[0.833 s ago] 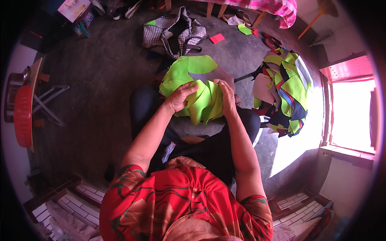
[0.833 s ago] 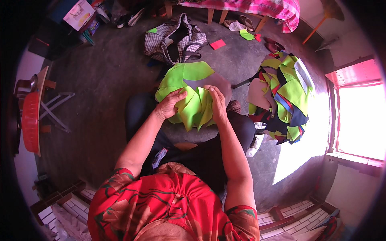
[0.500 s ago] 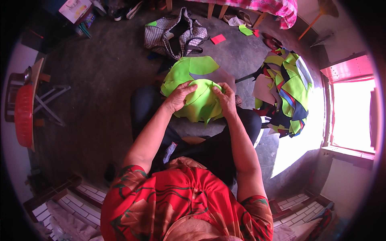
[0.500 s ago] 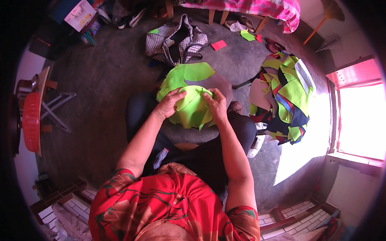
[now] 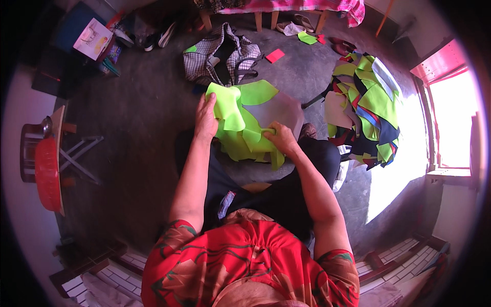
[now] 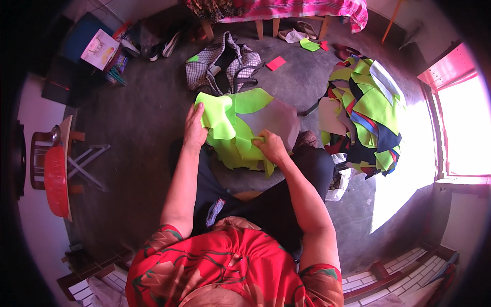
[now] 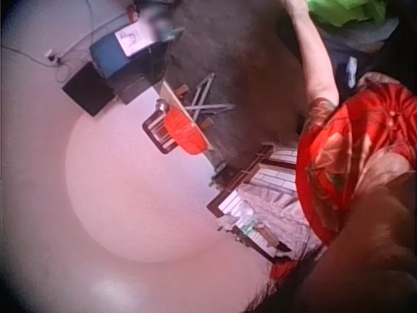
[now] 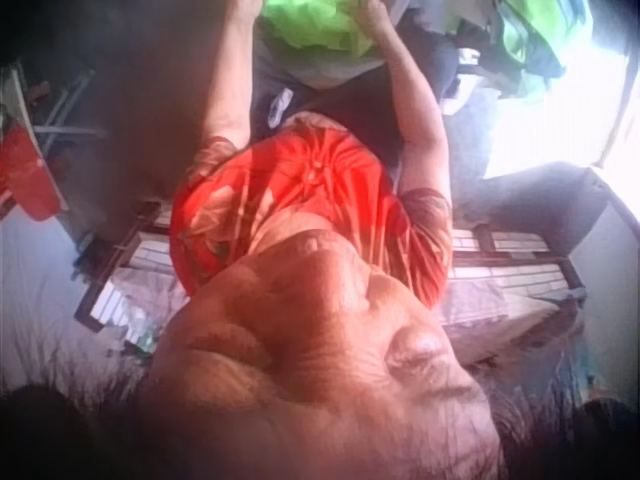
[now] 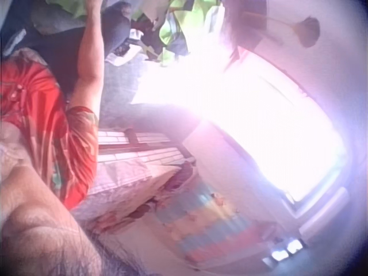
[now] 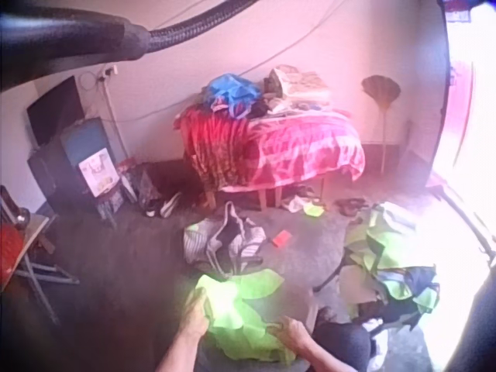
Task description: The person sits on the floor and sorts through a pile of colorful fabric pieces. They pick up individual pieces, inspect them, and place them into a separate stack on their lap.
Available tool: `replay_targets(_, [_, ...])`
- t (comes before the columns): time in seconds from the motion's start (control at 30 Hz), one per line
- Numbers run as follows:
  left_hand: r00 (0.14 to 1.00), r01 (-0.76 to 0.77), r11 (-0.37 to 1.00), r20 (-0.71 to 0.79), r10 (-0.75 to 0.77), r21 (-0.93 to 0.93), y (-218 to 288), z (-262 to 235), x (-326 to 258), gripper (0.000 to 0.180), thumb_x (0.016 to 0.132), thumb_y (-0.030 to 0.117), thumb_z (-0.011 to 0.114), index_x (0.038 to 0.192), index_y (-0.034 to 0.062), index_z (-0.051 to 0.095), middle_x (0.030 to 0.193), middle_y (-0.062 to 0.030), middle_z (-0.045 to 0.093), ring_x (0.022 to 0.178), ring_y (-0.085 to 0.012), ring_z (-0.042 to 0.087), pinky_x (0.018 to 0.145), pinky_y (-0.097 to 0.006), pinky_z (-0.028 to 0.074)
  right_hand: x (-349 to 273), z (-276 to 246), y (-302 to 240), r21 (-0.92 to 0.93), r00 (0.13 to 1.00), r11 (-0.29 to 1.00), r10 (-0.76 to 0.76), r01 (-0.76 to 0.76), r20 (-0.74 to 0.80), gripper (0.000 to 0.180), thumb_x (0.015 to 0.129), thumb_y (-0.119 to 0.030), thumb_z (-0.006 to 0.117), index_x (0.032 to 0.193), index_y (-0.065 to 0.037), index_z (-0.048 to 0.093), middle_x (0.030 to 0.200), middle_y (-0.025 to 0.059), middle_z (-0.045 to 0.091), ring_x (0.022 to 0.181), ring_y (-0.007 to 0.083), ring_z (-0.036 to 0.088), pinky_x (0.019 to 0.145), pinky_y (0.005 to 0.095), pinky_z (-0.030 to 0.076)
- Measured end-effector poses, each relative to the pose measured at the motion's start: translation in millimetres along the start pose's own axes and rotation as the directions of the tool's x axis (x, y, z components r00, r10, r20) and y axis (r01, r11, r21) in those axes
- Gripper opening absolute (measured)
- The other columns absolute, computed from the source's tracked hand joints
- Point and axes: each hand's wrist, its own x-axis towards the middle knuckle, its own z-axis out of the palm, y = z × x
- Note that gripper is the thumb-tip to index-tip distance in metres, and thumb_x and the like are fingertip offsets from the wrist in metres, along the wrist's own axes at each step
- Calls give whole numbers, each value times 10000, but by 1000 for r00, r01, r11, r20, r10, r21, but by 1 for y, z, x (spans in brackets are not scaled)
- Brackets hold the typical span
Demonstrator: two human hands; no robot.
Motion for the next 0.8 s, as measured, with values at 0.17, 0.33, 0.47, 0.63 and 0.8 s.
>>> replay_targets(0.17, [994,42,994,109,-31,-96,15,50,22,286,904,211,560,1154,84,505,1057,-41,566,967,-171,561,835,-371,475,-3,3,-4,36,993,999,33,-37,110,326,750,-268,655,925,3,609,865,230,625,869,375,602,769,428,463])
replay_targets(0.33, [993,40,985,112,-21,-170,10,87,44,297,887,190,581,1157,110,484,1083,-43,546,995,-193,549,832,-426,481,-2,-7,-2,64,995,997,24,-30,92,325,748,-267,657,926,0,606,870,229,624,874,372,603,769,425,461])
replay_targets(0.47, [987,162,973,-32,-159,166,-57,32,72,309,894,97,510,1194,67,442,1141,-116,538,983,-263,582,777,-462,529,0,-5,-2,68,996,997,22,-29,92,322,748,-267,655,928,-5,604,871,224,626,873,377,602,767,422,461])
replay_targets(0.63, [868,487,811,-283,-408,325,-108,-31,70,240,885,80,509,1109,19,448,1055,-151,573,866,-285,634,682,-423,569,-2,-6,-6,66,993,996,59,-67,107,320,749,-270,652,934,-13,601,867,220,625,874,376,600,764,427,459])
replay_targets(0.8, [891,449,802,-260,-371,394,-111,-30,65,243,851,28,527,1083,11,458,941,-139,600,753,-247,649,586,-380,572,0,-7,-10,39,992,998,50,-55,115,318,750,-269,651,935,-15,600,879,219,623,875,375,600,763,427,459])
